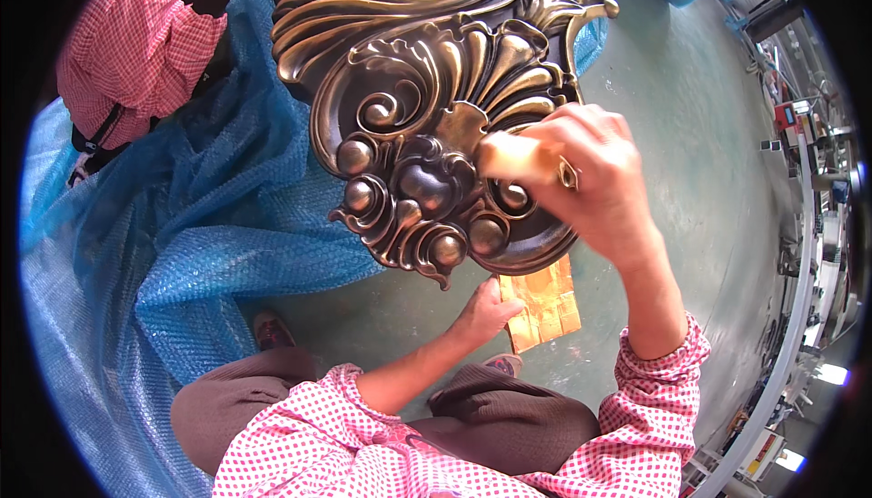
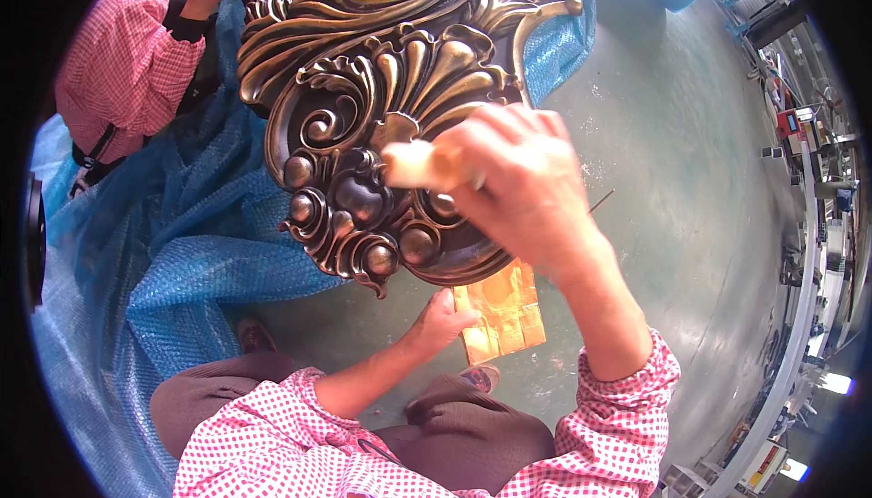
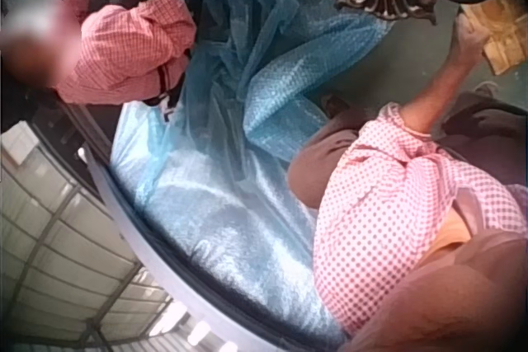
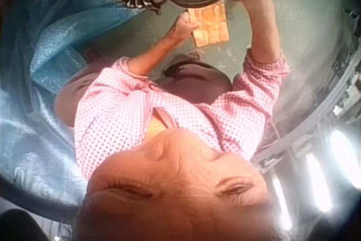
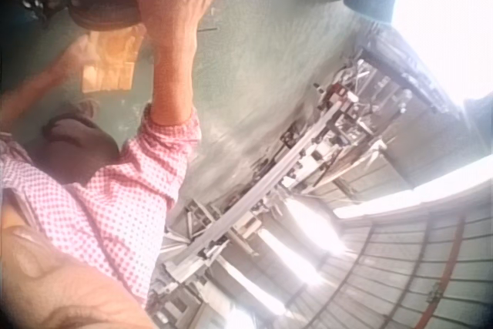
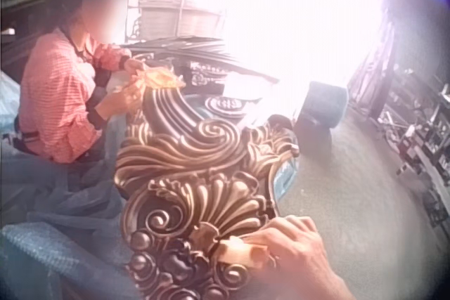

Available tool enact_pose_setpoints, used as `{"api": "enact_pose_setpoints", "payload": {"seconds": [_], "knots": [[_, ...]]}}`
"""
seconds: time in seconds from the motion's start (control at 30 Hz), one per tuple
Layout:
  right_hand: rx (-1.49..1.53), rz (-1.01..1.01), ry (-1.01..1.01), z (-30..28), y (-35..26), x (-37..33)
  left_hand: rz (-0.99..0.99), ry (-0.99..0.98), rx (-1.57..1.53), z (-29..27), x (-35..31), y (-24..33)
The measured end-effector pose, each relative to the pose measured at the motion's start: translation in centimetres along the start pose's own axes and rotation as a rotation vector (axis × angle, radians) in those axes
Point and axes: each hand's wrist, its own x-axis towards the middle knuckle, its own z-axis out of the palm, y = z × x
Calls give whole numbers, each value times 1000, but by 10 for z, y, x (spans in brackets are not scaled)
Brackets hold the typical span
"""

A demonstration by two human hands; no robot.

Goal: The person applies gold leaf to an ornate decorative piece using a sponge and a gold leaf sheet. They repeatedly dab the sponge onto the gold leaf and then press it onto the intricate carvings of the object.

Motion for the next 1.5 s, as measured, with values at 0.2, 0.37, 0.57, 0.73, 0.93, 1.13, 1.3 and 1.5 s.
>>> {"api": "enact_pose_setpoints", "payload": {"seconds": [0.2,0.37,0.57,0.73,0.93,1.13,1.3,1.5], "knots": [[-150,66,77,-18,12,-7,-92,-22,43,-2,0,-2],[-27,76,-125,-8,-6,-28,-99,-111,41,-4,3,-3],[47,64,33,-4,-17,-23,-17,-78,-42,0,6,-14],[-148,133,14,-18,0,-27,-36,-57,-31,0,4,-10],[30,119,-108,-11,-12,-39,-12,-122,-121,-1,2,8],[-17,69,-95,-3,-20,-36,-18,-78,-56,4,1,16],[-20,67,3,-7,-21,-26,-27,-58,-2,-3,3,-3],[-166,37,-23,-6,-17,-9,-25,-50,-21,-3,2,-2]]}}
